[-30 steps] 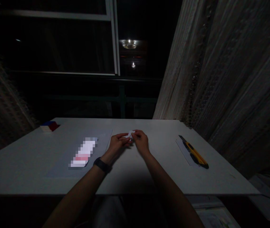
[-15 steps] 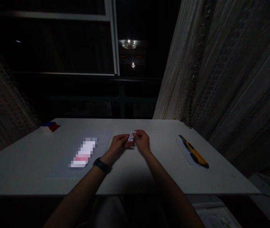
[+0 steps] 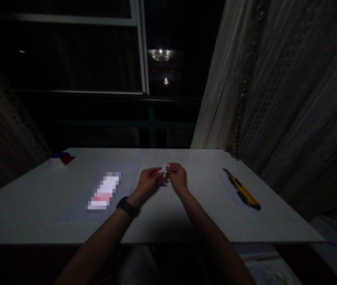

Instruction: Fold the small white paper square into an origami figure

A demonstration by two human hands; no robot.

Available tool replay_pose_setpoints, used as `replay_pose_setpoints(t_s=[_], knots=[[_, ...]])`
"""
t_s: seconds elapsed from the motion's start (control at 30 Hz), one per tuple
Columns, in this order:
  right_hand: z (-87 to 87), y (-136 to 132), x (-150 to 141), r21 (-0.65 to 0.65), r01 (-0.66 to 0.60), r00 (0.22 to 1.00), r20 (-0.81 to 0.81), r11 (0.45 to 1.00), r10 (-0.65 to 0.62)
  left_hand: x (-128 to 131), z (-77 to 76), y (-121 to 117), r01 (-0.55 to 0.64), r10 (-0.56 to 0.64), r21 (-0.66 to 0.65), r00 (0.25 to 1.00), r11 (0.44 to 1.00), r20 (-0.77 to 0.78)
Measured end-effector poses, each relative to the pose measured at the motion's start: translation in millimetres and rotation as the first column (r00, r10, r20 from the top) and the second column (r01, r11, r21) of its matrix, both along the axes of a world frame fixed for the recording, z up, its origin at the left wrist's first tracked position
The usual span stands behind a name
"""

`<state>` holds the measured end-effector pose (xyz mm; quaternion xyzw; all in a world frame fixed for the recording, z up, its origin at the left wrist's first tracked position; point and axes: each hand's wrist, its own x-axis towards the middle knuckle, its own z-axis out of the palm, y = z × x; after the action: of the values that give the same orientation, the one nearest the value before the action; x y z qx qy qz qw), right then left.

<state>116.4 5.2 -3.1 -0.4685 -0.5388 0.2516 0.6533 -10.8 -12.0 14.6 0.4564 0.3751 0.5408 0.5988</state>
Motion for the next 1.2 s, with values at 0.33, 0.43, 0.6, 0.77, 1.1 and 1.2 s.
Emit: replay_pose_setpoints(t_s=[0.33,0.43,0.6,0.77,1.1,1.2], knots=[[12.8,-6,-4,0.034,-0.115,0.992,-0.046,0.993,0.116,-6,7.4,0,-0.061,0.067,-0.055,0.991,0.997,0.111],[12.7,-5,-4,0.021,-0.052,0.991,-0.121,0.998,0.054,-6,9.4,-1,-0.080,0.088,-0.066,0.989,0.995,0.116],[12.5,-7,-7,-0.090,-0.109,0.988,-0.124,0.990,0.097,-3,8.9,-4,-0.083,0.085,-0.015,0.985,0.996,0.149],[19.3,-15,-9,-0.185,-0.207,0.945,-0.292,0.961,0.147,4,5.2,-6,-0.042,0.036,0.037,0.988,0.998,0.149],[23.0,-18,-6,-0.152,-0.282,0.889,-0.412,0.947,0.199,6,5.1,-7,0.018,-0.023,0.039,0.990,0.999,0.136],[23.9,-17,-4,-0.155,-0.259,0.895,-0.410,0.953,0.176,5,4.8,-6,0.055,-0.055,0.006,0.994,0.998,0.091]])
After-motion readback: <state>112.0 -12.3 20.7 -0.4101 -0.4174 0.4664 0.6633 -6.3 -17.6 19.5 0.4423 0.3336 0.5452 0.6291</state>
